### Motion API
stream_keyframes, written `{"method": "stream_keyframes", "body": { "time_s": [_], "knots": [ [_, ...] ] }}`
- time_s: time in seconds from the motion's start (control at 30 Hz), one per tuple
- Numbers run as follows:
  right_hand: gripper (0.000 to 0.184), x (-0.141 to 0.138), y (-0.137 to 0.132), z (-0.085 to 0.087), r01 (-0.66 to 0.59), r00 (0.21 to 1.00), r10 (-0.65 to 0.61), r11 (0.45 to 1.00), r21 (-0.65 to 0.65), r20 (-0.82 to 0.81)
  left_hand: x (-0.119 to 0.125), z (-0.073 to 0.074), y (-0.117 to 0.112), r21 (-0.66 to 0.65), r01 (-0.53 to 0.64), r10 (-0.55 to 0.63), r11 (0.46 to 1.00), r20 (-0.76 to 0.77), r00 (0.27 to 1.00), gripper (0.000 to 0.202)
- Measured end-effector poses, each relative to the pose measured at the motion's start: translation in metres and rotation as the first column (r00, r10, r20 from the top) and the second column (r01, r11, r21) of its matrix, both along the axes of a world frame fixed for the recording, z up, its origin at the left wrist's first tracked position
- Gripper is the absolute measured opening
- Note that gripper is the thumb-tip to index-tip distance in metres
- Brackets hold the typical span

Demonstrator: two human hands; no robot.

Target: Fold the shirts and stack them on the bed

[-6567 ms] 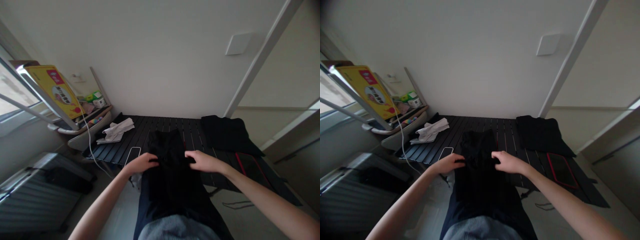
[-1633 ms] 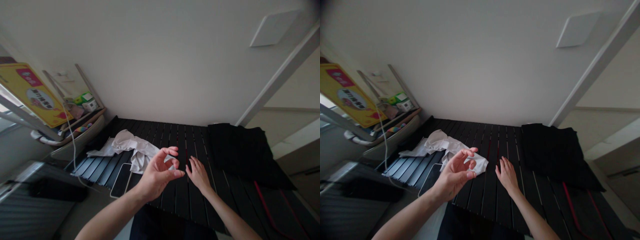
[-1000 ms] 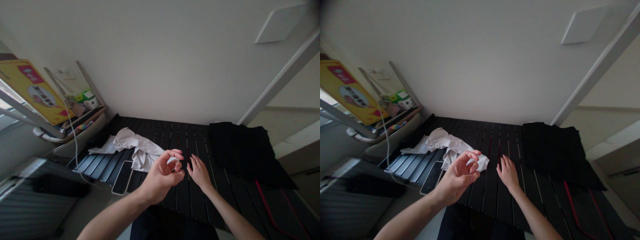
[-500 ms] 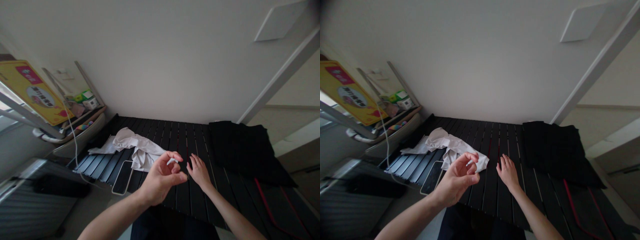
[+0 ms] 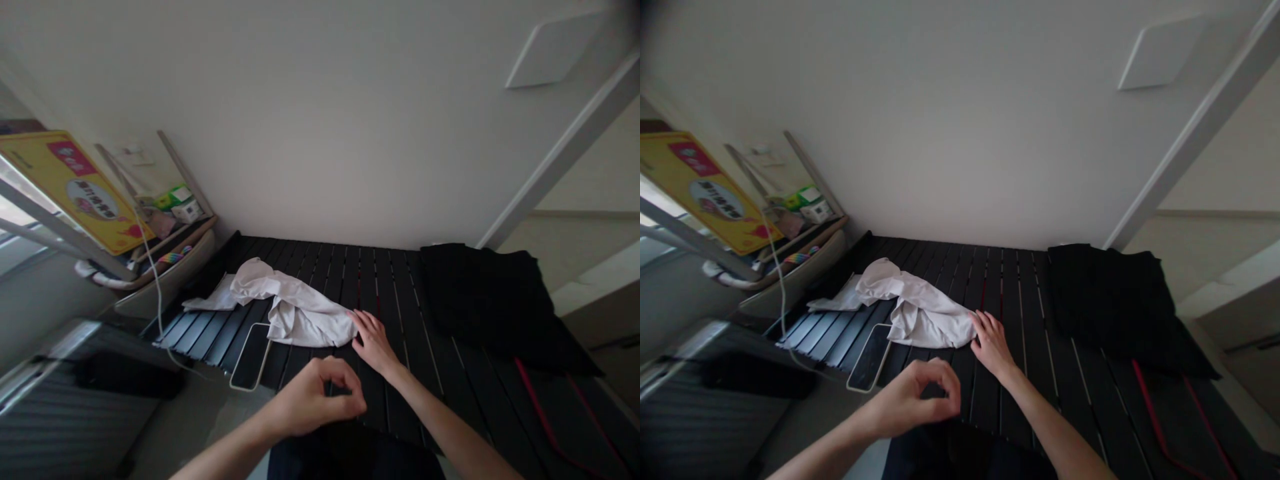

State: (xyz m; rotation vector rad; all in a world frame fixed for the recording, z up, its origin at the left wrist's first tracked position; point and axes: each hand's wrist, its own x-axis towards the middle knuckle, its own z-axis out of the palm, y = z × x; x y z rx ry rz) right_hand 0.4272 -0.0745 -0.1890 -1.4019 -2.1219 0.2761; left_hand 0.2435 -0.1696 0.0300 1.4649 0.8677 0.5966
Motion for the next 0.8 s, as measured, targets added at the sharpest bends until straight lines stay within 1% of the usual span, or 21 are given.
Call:
{"method": "stream_keyframes", "body": {
  "time_s": [0.07, 0.1, 0.17, 0.2, 0.27, 0.33, 0.37, 0.4, 0.43, 0.47, 0.5, 0.53, 0.57, 0.6, 0.63, 0.67, 0.7, 0.73, 0.77, 0.8],
  "knots": [
    [0.045, -0.015, 0.003, 0.011, -0.036, 0.991, 0.027, 0.997, -0.071, -0.128, -0.009, -0.008, -0.002, 0.087, 0.021, -0.009, 0.996, -0.132, 0.991, 0.017],
    [0.040, -0.021, 0.006, 0.017, -0.055, 0.980, 0.035, 0.994, -0.097, -0.194, -0.014, -0.013, -0.003, 0.120, -0.001, 0.023, 0.993, -0.187, 0.982, 0.016],
    [0.034, -0.027, 0.009, 0.035, -0.086, 0.958, 0.050, 0.990, -0.116, -0.284, -0.023, -0.024, -0.002, 0.180, -0.079, 0.129, 0.981, -0.288, 0.949, 0.015],
    [0.033, -0.027, 0.010, 0.047, -0.092, 0.949, 0.052, 0.989, -0.117, -0.310, -0.027, -0.030, -0.002, 0.205, -0.109, 0.174, 0.973, -0.336, 0.926, 0.016],
    [0.029, -0.025, 0.007, 0.075, -0.091, 0.923, 0.036, 0.988, -0.125, -0.383, -0.033, -0.039, -0.002, 0.235, -0.131, 0.222, 0.963, -0.417, 0.882, 0.025],
    [0.019, -0.018, 0.001, 0.107, -0.085, 0.860, 0.009, 0.988, -0.126, -0.510, -0.036, -0.044, -0.002, 0.253, -0.143, 0.248, 0.957, -0.455, 0.855, 0.036],
    [0.015, -0.014, -0.003, 0.123, -0.073, 0.816, -0.003, 0.991, -0.109, -0.578, -0.036, -0.045, -0.002, 0.270, -0.158, 0.269, 0.950, -0.445, 0.855, 0.038],
    [0.013, -0.011, -0.007, 0.137, -0.057, 0.768, -0.014, 0.994, -0.090, -0.640, -0.036, -0.046, -0.003, 0.300, -0.180, 0.297, 0.937, -0.411, 0.862, 0.034],
    [0.015, -0.007, -0.012, 0.150, -0.049, 0.728, -0.016, 0.996, -0.075, -0.685, -0.034, -0.046, -0.003, 0.346, -0.211, 0.336, 0.914, -0.358, 0.871, 0.027],
    [0.019, -0.005, -0.015, 0.160, -0.057, 0.703, -0.013, 0.996, -0.074, -0.712, -0.032, -0.046, -0.003, 0.404, -0.252, 0.386, 0.880, -0.296, 0.874, 0.019],
    [0.023, -0.003, -0.019, 0.167, -0.085, 0.694, -0.007, 0.992, -0.091, -0.720, -0.029, -0.045, -0.003, 0.463, -0.287, 0.431, 0.838, -0.239, 0.870, 0.021],
    [0.025, -0.003, -0.022, 0.173, -0.132, 0.703, 0.005, 0.984, -0.123, -0.711, -0.025, -0.045, -0.002, 0.517, -0.310, 0.462, 0.798, -0.194, 0.865, 0.031],
    [0.027, -0.003, -0.025, 0.177, -0.192, 0.723, 0.027, 0.968, -0.162, -0.691, -0.020, -0.046, 0.000, 0.557, -0.311, 0.471, 0.770, -0.167, 0.866, 0.042],
    [0.027, -0.004, -0.029, 0.180, -0.254, 0.744, 0.056, 0.945, -0.205, -0.665, -0.014, -0.047, 0.002, 0.575, -0.290, 0.452, 0.765, -0.158, 0.878, 0.052],
    [0.026, -0.006, -0.032, 0.182, -0.307, 0.762, 0.084, 0.920, -0.244, -0.642, -0.008, -0.049, 0.005, 0.567, -0.247, 0.401, 0.786, -0.164, 0.901, 0.059],
    [0.025, -0.007, -0.035, 0.184, -0.344, 0.774, 0.106, 0.898, -0.275, -0.624, -0.001, -0.052, 0.008, 0.532, -0.188, 0.325, 0.826, -0.178, 0.929, 0.058],
    [0.022, -0.007, -0.039, 0.185, -0.362, 0.782, 0.118, 0.885, -0.293, -0.612, 0.006, -0.055, 0.013, 0.478, -0.131, 0.249, 0.868, -0.193, 0.949, 0.049],
    [0.018, -0.007, -0.042, 0.185, -0.362, 0.788, 0.117, 0.883, -0.301, -0.604, 0.011, -0.060, 0.017, 0.419, -0.101, 0.201, 0.902, -0.202, 0.958, 0.034],
    [0.014, -0.006, -0.046, 0.184, -0.347, 0.793, 0.107, 0.888, -0.300, -0.600, 0.016, -0.064, 0.022, 0.369, -0.111, 0.195, 0.923, -0.199, 0.960, 0.018],
    [0.016, -0.005, -0.050, 0.181, -0.325, 0.799, 0.094, 0.899, -0.294, -0.594, 0.020, -0.068, 0.027, 0.335, -0.158, 0.227, 0.929, -0.181, 0.957, 0.011]
  ]
}}
